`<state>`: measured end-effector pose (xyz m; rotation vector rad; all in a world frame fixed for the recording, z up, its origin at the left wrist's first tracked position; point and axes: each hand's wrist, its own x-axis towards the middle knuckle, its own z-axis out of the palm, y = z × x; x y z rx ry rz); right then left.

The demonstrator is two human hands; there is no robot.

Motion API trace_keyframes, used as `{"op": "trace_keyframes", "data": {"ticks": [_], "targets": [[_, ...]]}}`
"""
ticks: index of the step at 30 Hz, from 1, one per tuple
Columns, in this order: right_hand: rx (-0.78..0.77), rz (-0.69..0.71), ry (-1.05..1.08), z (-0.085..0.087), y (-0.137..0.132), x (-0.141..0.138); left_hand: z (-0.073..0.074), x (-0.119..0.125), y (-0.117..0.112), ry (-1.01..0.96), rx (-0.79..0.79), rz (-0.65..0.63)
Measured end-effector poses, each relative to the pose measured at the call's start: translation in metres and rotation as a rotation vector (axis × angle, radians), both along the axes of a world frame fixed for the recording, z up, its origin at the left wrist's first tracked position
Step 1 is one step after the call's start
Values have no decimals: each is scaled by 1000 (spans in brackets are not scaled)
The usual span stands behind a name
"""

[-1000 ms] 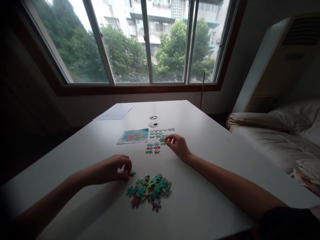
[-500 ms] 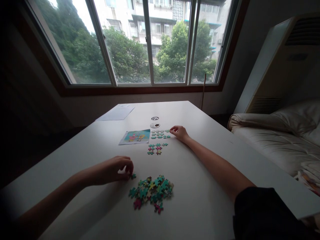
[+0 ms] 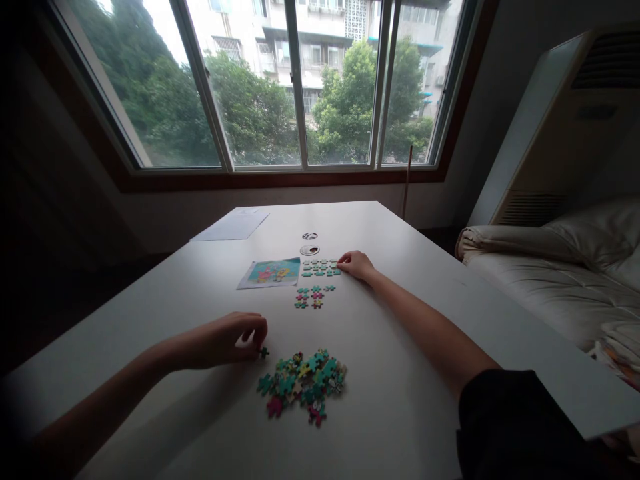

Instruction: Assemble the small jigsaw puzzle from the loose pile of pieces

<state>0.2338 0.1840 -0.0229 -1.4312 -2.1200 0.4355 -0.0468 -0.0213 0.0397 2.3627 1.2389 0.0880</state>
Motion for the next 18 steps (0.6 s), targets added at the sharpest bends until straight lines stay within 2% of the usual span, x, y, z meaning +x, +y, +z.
{"op": "trace_keyframes", "data": {"ticks": [5,8,11,14,18], "targets": [[28,21,-12,11,-6,1,0,-3,3,1,22,5],[88,50,6,19,-24,-1,-3,-3,9,-81,-29,15],[138,139,24,23,-58,-8,-10,4,14,-281,-102,64],[241,372,66,23,-101,-16,-19,16,16,-471,-157,167],[284,532,47,23,-151,-23,-23,32,13,-696,-254,316]]}}
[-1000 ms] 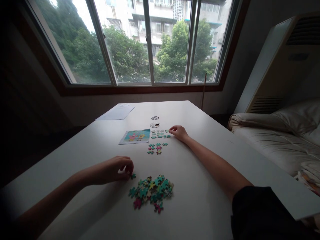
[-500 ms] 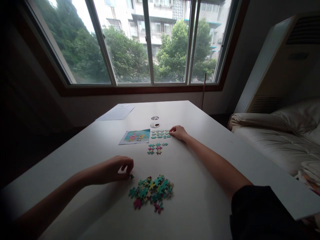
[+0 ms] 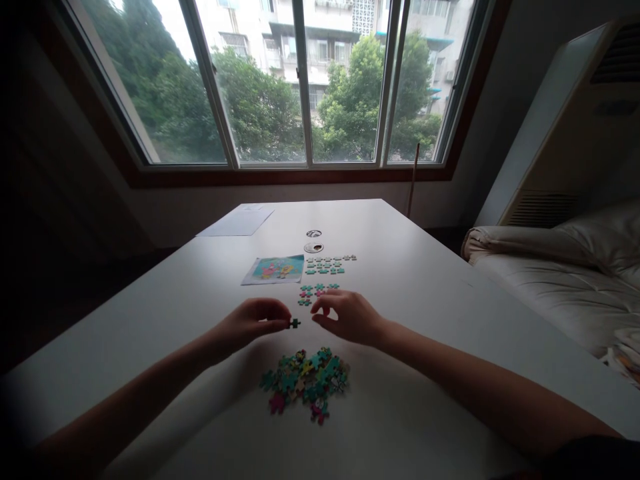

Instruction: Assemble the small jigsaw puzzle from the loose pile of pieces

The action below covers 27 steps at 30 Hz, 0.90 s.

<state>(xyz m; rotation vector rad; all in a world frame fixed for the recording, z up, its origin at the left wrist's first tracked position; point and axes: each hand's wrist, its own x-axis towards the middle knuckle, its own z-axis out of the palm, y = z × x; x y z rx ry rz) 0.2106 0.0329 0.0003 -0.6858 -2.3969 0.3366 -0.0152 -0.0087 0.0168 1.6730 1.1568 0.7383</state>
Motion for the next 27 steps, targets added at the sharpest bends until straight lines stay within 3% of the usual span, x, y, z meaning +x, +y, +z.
{"op": "trace_keyframes", "data": {"ticks": [5,11,20,23,27], "targets": [[84,4,-25,0,-22,-2,0,9,-3,-135,-102,45],[132,-69,3,-5,-19,-3,-4,12,-3,-137,-91,38],[161,-33,19,0,-21,-4,-1,14,-5,-130,-74,31],[186,-59,39,-3,-10,4,-2,11,-4,-44,7,28],[185,-202,146,-12,17,26,-2,3,-5,190,145,-40]]}}
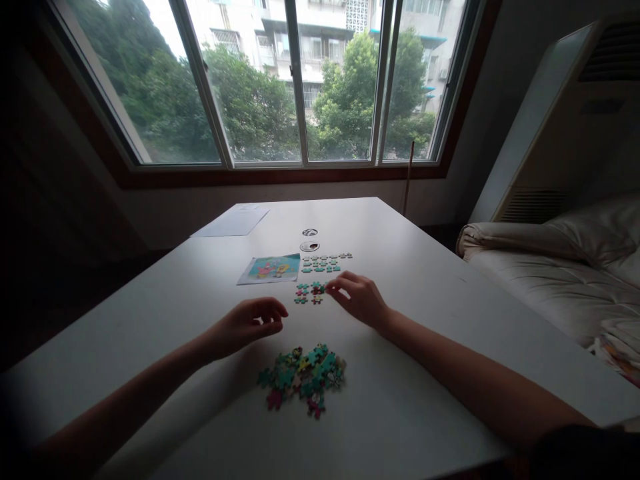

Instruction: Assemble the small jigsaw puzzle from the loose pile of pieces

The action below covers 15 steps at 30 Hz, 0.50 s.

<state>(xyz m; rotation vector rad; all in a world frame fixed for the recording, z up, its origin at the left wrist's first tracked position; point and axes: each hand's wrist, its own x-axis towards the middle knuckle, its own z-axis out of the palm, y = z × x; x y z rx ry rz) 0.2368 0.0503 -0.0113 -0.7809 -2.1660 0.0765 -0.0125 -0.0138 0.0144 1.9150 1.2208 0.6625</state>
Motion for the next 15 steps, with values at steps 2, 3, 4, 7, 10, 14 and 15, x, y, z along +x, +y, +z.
{"op": "trace_keyframes", "data": {"ticks": [2,3,4,7,10,14,15], "targets": [[-5,-71,56,-5,12,10,0,-4,-1,98,27,-61],[-8,-97,78,-7,17,14,0,-6,-1,134,38,-91],[-14,-116,94,-9,20,16,0,-7,-2,163,45,-118],[-41,-135,111,-11,25,17,0,-9,-2,220,48,-182],[-66,-129,101,-12,25,15,3,-8,-3,254,40,-239],[-146,-90,19,-15,26,15,10,-6,-6,308,35,-285],[-174,-75,-14,-16,28,15,12,-5,-7,319,35,-290]]}}
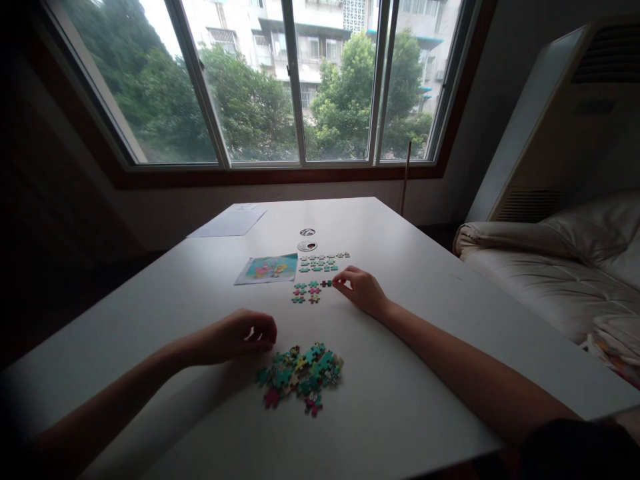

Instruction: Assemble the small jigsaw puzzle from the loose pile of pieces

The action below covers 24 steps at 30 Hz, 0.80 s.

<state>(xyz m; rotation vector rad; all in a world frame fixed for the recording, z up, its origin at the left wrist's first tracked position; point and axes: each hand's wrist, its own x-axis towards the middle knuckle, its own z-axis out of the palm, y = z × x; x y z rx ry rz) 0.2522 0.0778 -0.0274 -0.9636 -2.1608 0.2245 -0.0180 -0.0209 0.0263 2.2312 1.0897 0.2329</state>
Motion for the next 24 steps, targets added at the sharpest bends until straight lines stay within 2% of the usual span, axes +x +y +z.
{"op": "trace_keyframes", "data": {"ticks": [6,24], "targets": [[-136,45,-97,-3,6,2,3,1,-2,27,-4,-7],[-160,9,-70,-3,8,-1,3,-2,-1,48,-7,-15]]}}
